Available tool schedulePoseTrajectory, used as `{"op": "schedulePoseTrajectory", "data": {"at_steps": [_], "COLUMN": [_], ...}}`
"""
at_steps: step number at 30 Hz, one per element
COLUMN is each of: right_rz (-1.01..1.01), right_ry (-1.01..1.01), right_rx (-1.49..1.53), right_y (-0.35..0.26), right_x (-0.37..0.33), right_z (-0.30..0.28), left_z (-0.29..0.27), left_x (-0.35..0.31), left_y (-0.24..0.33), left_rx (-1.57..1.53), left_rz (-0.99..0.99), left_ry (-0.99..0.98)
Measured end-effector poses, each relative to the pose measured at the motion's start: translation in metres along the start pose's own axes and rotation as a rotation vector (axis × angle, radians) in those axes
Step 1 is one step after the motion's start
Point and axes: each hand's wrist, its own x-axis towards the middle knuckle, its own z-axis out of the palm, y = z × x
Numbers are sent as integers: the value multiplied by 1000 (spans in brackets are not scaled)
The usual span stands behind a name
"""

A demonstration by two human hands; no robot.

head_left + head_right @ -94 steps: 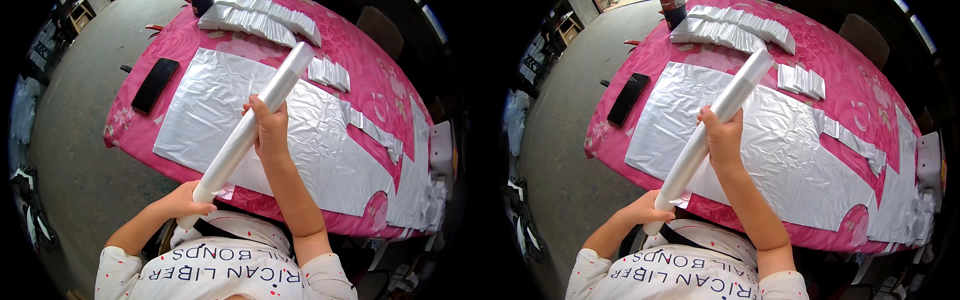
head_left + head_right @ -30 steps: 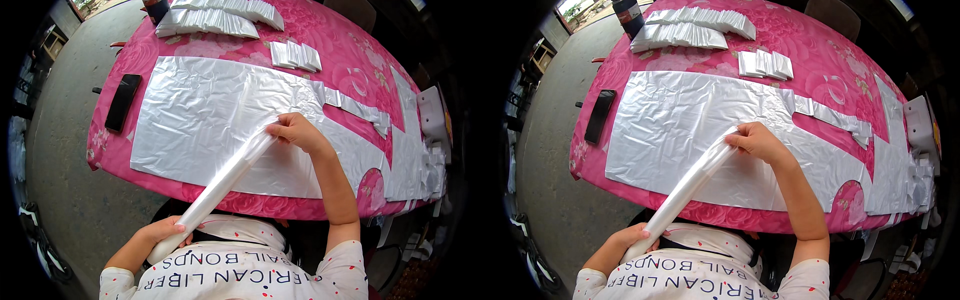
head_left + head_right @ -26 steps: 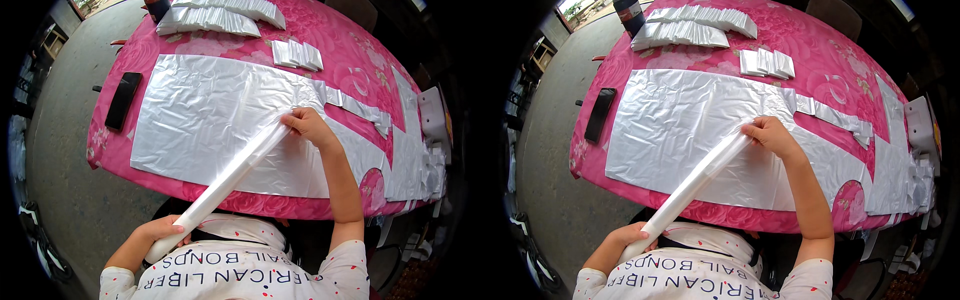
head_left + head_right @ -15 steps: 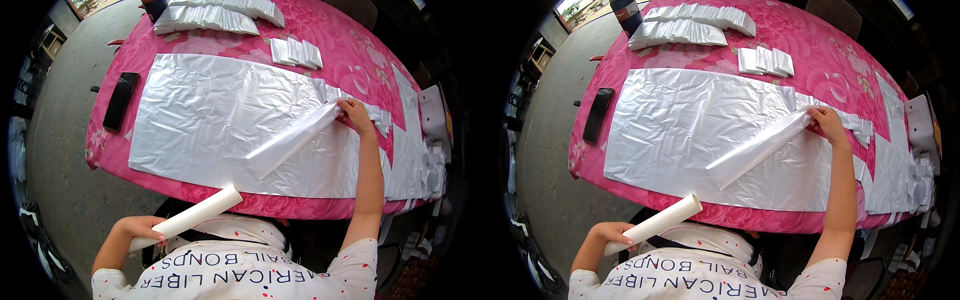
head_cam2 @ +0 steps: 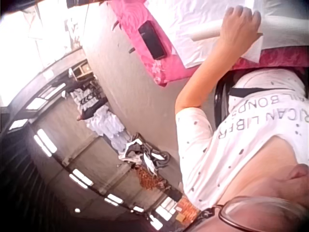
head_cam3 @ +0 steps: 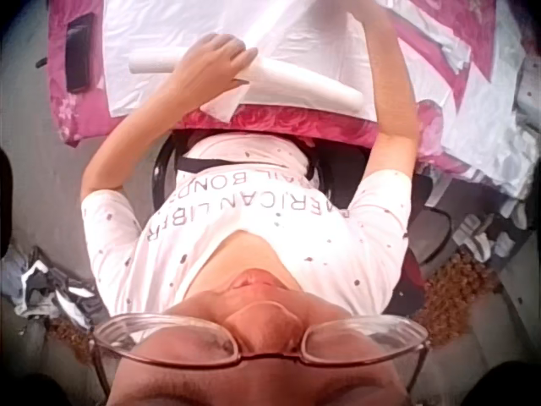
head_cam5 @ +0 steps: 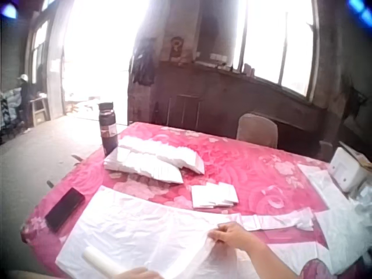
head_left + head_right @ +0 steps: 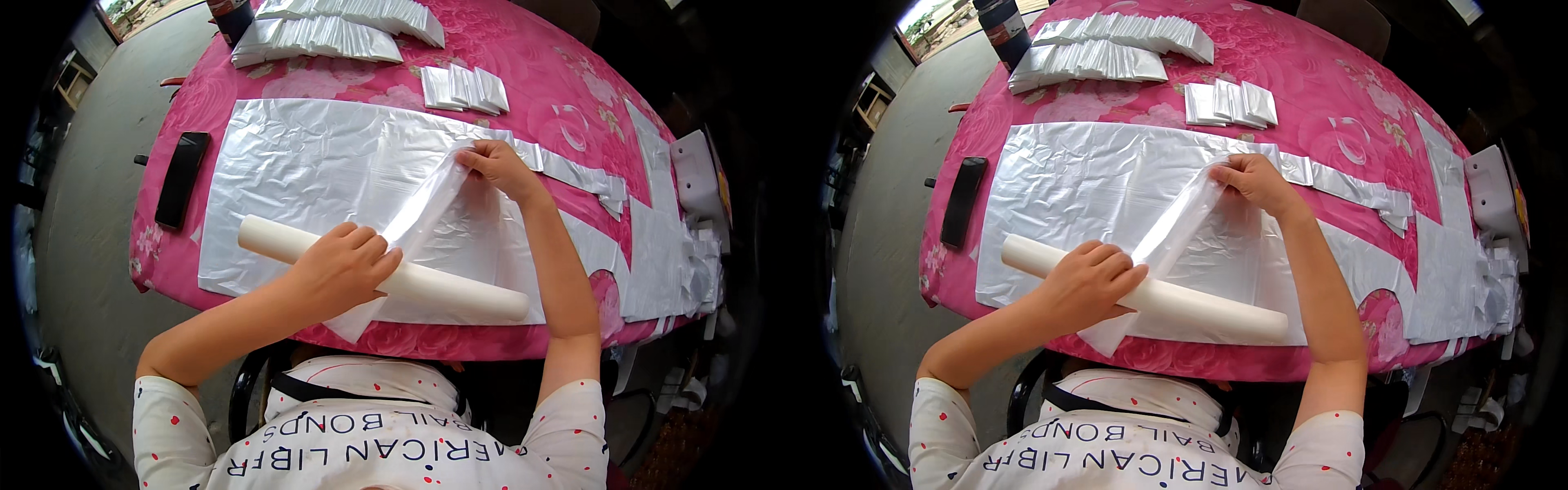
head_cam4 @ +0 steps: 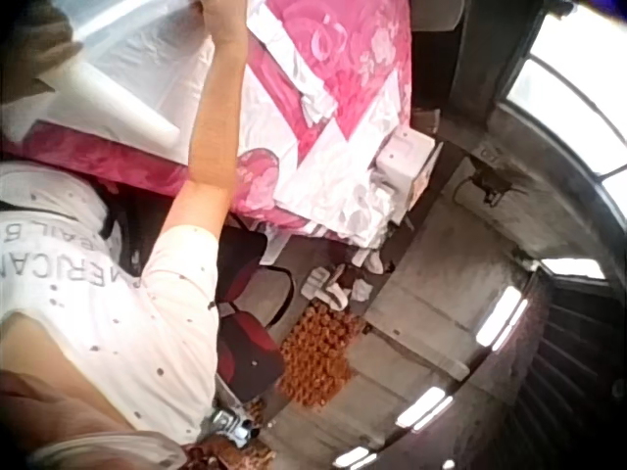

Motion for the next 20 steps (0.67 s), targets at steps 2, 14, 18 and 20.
{"op": "schedulePoseTrajectory", "data": {"at_steps": [2, 14, 18, 20], "right_rz": [-10, 74, -3, -44], "right_ry": [-47, -87, 287, 425], "right_rx": [40, -51, -37, -53], "right_y": [-6, -11, -16, -16], "right_x": [6, 10, -3, -3], "right_z": [7, -3, -5, 0], "left_z": [16, 63, 67, 70], "left_x": [7, -55, -56, -56], "left_y": [4, 6, 16, 23], "left_rx": [-3, -113, -96, -53], "left_rz": [179, 307, 266, 235], "left_ry": [344, -171, -134, -122]}}
